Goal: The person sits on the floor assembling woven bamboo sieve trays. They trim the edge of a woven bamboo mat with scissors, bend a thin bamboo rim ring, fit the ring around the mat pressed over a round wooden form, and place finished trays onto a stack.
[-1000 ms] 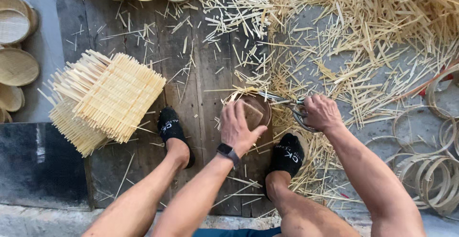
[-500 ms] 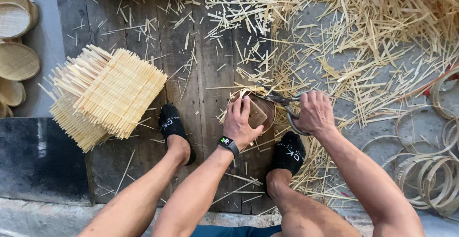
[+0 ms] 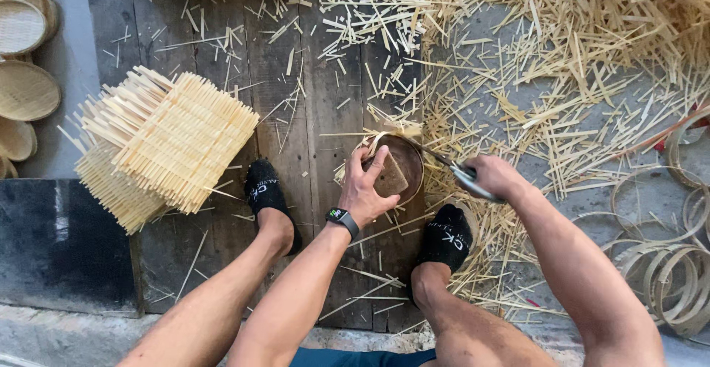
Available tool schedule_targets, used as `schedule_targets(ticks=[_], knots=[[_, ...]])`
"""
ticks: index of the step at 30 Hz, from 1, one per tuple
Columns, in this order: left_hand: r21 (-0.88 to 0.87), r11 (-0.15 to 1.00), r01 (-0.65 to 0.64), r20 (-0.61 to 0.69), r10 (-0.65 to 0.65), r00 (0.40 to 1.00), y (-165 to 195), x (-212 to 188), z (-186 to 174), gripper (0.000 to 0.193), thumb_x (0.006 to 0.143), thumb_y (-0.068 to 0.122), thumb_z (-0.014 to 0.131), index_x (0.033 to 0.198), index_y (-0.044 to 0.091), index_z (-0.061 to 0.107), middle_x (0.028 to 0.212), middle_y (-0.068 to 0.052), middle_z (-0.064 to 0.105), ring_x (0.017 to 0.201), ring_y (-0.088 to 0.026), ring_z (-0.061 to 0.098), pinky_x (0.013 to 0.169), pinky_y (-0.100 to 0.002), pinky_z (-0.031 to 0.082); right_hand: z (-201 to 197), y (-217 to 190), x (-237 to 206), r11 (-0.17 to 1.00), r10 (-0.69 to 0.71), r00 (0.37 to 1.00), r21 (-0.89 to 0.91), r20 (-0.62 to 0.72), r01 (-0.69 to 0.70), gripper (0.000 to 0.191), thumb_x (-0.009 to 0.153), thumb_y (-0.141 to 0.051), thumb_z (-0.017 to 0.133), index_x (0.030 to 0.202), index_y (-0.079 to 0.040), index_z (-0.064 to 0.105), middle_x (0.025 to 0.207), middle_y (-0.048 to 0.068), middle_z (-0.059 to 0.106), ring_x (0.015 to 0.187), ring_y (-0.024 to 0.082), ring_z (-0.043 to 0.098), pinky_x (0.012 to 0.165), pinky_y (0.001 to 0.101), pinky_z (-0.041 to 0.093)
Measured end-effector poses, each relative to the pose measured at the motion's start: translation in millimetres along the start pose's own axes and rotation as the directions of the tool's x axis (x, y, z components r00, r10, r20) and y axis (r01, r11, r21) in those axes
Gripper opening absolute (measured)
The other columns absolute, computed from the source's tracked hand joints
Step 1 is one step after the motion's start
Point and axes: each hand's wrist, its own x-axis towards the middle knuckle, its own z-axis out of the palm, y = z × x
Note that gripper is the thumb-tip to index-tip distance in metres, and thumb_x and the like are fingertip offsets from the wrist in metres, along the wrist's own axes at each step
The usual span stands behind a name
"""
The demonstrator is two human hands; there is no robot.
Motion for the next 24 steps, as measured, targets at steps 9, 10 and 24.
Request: schedule_targets(ticks=[9,10,24], knots=[[0.026,0.999,-0.045,0.084,0.043,0.996,1,3,-6,0.107,0.057,0.022,0.089,0.154,0.021,0.044,0.145,-0.02,0.045,0.135,-0.043,0.044,0.117,-0.05,0.04,9,-28,-15,0.868,-0.273,0.792,-0.495,-0.546,-0.043,0.072,0.075,-0.065,0.067,0.098,0.003,0.062,0.093,0.018,0.062,0.089,0.03,0.06,0.08,0.0409,0.052],[0.023,0.998,-0.064,0.122,0.061,0.991,2,5,-9,0.108,0.056,0.021,0.088,0.155,0.021,0.043,0.146,-0.02,0.045,0.137,-0.043,0.043,0.118,-0.049,0.039,14,-27,-11,0.876,-0.25,0.81,-0.481,-0.53,-0.044,0.069,0.077,-0.063,0.067,0.1,0.003,0.062,0.094,0.017,0.062,0.088,0.029,0.061,0.08,0.0401,0.052],[0.065,0.99,0.122,-0.257,-0.101,0.961,21,-12,26,0.099,0.068,0.02,0.087,0.151,0.004,0.035,0.147,-0.023,0.047,0.138,-0.042,0.046,0.116,-0.05,0.039,25,1,-3,0.859,-0.408,0.669,-0.51,-0.622,0.051,0.065,0.069,-0.057,0.07,0.09,0.005,0.066,0.086,0.021,0.066,0.087,0.035,0.066,0.078,0.0454,0.057]])
